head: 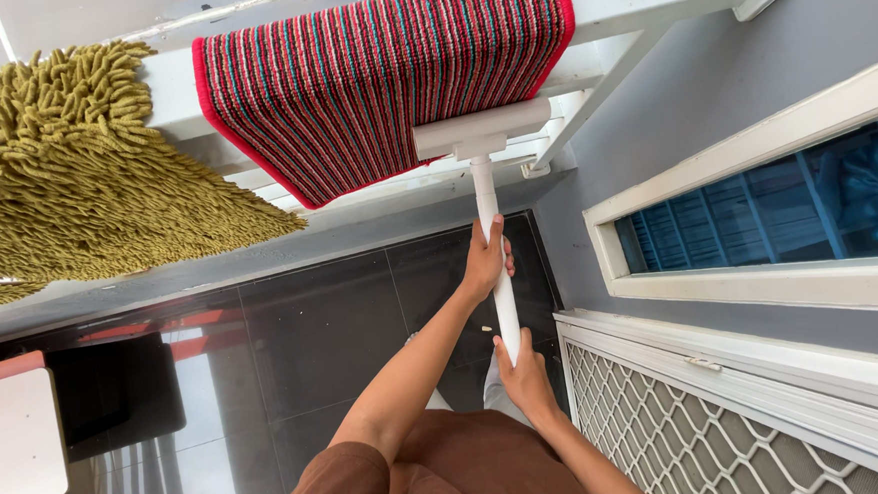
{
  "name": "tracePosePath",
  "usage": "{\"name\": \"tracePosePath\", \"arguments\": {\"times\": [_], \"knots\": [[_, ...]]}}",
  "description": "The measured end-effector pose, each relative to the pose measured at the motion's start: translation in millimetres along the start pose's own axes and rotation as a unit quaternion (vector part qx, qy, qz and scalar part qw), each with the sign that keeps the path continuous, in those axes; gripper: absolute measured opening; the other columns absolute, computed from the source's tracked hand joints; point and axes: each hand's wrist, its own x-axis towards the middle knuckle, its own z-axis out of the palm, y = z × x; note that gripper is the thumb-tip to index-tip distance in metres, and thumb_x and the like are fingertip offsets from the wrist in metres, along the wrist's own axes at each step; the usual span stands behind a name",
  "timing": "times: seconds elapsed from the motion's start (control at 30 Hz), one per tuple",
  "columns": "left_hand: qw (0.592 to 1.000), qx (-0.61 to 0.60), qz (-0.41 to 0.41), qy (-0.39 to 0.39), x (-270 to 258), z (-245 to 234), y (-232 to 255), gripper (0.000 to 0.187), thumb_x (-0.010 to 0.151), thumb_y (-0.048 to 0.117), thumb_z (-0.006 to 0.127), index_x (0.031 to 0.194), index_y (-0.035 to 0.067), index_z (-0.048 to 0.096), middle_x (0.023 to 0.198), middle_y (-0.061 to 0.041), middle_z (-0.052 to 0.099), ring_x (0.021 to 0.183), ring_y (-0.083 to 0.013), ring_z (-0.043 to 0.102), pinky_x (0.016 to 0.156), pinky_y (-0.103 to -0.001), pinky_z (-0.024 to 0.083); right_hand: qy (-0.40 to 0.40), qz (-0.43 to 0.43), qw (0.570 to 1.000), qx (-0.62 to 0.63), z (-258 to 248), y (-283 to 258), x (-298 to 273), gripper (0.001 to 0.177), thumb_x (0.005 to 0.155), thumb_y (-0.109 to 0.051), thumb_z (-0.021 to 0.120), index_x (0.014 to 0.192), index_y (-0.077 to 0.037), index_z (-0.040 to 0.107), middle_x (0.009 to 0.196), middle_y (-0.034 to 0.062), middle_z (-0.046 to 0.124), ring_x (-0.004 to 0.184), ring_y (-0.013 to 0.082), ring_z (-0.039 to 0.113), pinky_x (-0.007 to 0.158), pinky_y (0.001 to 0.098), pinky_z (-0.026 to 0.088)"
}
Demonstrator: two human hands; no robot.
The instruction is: The person uses a vacuum cleaner attachment to clean several mats hanging on a railing, moving the tool across the surface of each mat one by one.
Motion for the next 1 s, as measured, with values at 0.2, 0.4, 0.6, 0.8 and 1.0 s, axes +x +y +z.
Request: {"name": "tracePosePath", "arguments": {"times": [0.2,0.4,0.6,0.8,1.0], "knots": [[0.999,-0.01,-0.03,0.033,27.5,-19.5,-41.1,0.055,0.1,0.058,0.05,0.122,0.008,0.04,0.073,-0.003,0.05,0.05,-0.0113,0.052,0.043,-0.029,0.05,-0.002,0.012,0.999,-0.04,9.2,24.4,17.4,0.037,0.101,-0.038,0.057,0.105,-0.002,0.049,0.069,0.0255,0.071,0.06,0.0405,0.072,0.052,0.0485,0.052],[0.996,0.034,-0.075,0.04,45.3,-36.2,-71.5,0.061,0.098,0.062,0.05,0.12,0.006,0.038,0.077,-0.006,0.052,0.055,-0.014,0.056,0.047,-0.032,0.055,-0.038,0.086,0.995,-0.039,5.7,9.9,14.4,0.039,0.101,-0.041,0.056,0.105,-0.003,0.048,0.063,0.0212,0.066,0.045,0.0317,0.066,0.041,0.0473,0.047],[0.99,0.035,-0.116,0.071,48.0,-62.1,-103.4,0.055,0.099,0.059,0.049,0.12,0.009,0.036,0.086,-0.009,0.054,0.06,-0.0163,0.059,0.05,-0.035,0.058,-0.064,0.1,0.993,-0.018,8.2,3.8,5.3,0.036,0.101,-0.038,0.058,0.099,-0.003,0.052,0.058,0.0189,0.063,0.036,0.0261,0.058,0.036,0.0451,0.043],[0.993,0.011,-0.108,0.045,-8.7,-65.3,-98.6,0.054,0.1,0.057,0.049,0.119,0.01,0.03,0.085,-0.012,0.054,0.06,-0.0182,0.061,0.051,-0.036,0.059,-0.034,-0.021,0.999,-0.013,11.5,49.6,-32.9,0.03,0.097,-0.035,0.062,0.098,-0.006,0.057,0.058,0.017,0.066,0.053,0.0306,0.07,0.049,0.0457,0.048],[0.988,-0.041,-0.14,0.058,-68.2,-65.5,-116.3,0.054,0.102,0.055,0.05,0.12,0.009,0.027,0.087,-0.013,0.055,0.064,-0.021,0.063,0.056,-0.038,0.061,-0.1,0.067,0.99,-0.067,-2.6,78.2,-66.3,0.035,0.095,-0.042,0.062,0.097,-0.008,0.058,0.062,0.0209,0.068,0.055,0.0359,0.07,0.056,0.0475,0.048]]}}
